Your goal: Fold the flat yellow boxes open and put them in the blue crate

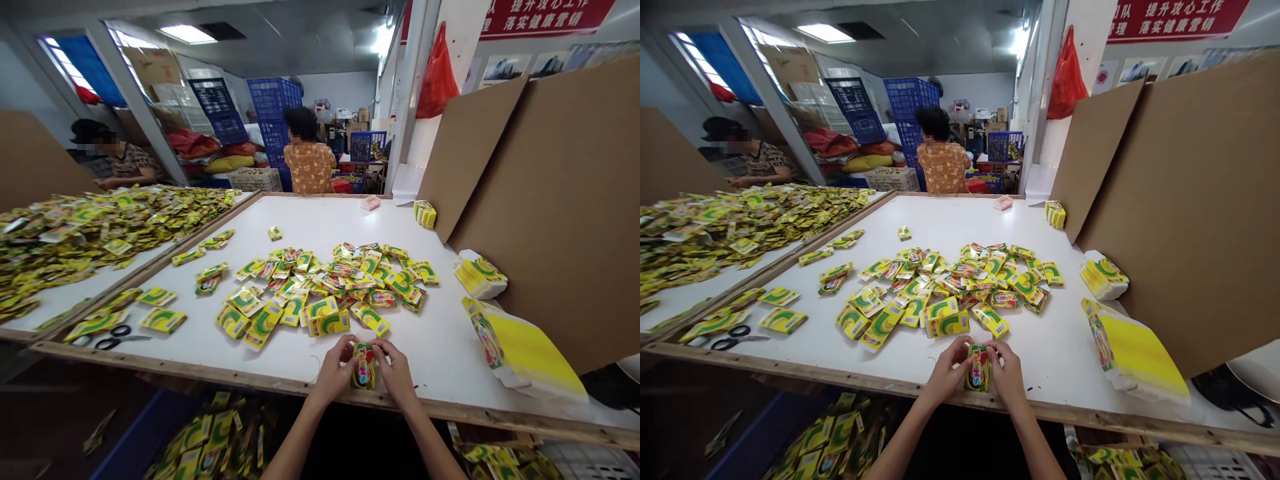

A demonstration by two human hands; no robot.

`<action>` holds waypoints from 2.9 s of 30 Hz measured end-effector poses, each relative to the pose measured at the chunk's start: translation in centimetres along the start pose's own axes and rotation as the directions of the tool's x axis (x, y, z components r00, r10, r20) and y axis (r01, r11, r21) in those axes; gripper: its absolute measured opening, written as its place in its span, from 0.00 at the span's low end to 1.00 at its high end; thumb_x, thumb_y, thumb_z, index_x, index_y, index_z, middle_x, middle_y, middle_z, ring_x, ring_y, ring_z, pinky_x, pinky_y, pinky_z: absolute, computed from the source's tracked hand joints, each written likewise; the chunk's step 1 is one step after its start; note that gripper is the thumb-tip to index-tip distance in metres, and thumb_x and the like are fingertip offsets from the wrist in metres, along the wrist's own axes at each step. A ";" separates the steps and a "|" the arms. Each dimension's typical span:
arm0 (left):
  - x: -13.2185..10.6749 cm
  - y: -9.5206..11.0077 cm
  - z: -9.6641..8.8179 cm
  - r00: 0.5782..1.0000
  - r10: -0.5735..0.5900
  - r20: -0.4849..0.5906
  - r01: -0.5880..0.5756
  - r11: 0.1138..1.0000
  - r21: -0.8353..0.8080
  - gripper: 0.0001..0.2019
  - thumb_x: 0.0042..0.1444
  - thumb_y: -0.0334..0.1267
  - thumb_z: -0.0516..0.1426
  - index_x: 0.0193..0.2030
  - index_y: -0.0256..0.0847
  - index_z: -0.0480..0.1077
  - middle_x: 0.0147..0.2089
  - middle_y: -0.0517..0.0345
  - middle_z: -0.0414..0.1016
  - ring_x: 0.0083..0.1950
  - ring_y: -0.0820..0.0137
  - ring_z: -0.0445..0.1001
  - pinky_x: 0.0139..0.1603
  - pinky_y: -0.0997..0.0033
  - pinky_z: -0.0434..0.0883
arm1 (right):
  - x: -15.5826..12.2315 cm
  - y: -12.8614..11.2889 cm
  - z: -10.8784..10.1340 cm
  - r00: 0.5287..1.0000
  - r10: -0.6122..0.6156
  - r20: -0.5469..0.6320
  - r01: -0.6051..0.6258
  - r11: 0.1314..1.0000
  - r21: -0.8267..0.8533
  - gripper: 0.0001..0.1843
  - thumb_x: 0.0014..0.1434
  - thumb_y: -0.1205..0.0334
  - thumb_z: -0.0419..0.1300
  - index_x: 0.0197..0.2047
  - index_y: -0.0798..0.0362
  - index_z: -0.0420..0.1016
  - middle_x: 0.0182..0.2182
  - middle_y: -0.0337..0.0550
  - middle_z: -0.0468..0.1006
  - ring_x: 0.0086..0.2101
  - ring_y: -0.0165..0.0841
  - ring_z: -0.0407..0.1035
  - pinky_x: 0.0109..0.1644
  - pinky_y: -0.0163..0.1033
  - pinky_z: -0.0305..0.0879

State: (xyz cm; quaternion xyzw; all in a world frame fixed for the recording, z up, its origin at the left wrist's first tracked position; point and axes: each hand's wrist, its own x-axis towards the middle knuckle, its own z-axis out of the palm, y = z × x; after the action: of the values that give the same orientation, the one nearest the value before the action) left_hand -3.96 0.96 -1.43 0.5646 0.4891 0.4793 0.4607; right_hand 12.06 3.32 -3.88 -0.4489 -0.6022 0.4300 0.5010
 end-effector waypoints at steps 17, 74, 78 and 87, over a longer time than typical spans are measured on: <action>0.1 1.5 0.7 0.975 0.072 -0.210 -0.061 0.996 0.059 0.08 0.54 0.39 0.58 0.37 0.39 0.74 0.38 0.52 0.74 0.41 0.64 0.73 0.44 0.66 0.70 | 0.0 -1.6 0.9 0.998 -0.062 -0.034 0.061 0.998 -0.008 0.14 0.57 0.52 0.60 0.38 0.53 0.78 0.36 0.46 0.79 0.35 0.37 0.71 0.39 0.40 0.68; -5.2 2.5 -4.2 0.921 -0.007 -0.389 0.017 1.000 0.023 0.15 0.53 0.41 0.61 0.46 0.42 0.70 0.43 0.55 0.76 0.43 0.64 0.74 0.45 0.67 0.71 | -1.2 -0.8 0.3 0.999 0.017 -0.048 -0.014 0.998 0.063 0.18 0.60 0.49 0.57 0.45 0.54 0.75 0.38 0.48 0.79 0.37 0.38 0.72 0.42 0.42 0.68; -7.6 3.8 -6.0 0.917 -0.046 -0.395 0.029 0.998 -0.049 0.19 0.52 0.40 0.61 0.51 0.43 0.65 0.42 0.56 0.75 0.41 0.67 0.73 0.42 0.70 0.70 | -1.8 -2.3 1.5 0.999 -0.019 0.042 0.015 0.995 0.103 0.16 0.60 0.52 0.58 0.45 0.53 0.75 0.39 0.47 0.79 0.38 0.37 0.72 0.43 0.41 0.68; -6.8 5.1 -2.3 0.957 -0.042 -0.286 -0.037 0.964 -0.265 0.24 0.51 0.36 0.63 0.54 0.46 0.61 0.40 0.60 0.74 0.40 0.71 0.71 0.42 0.74 0.68 | -2.5 -7.5 3.2 0.978 -0.118 0.170 0.083 0.976 0.200 0.13 0.60 0.58 0.60 0.48 0.49 0.73 0.40 0.43 0.78 0.39 0.34 0.71 0.44 0.40 0.67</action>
State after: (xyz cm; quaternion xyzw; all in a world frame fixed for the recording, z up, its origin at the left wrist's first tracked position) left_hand -6.08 -6.19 3.27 0.4204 0.4827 0.6176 0.4571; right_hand 8.35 -0.99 2.41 -0.3265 -0.6229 0.4989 0.5065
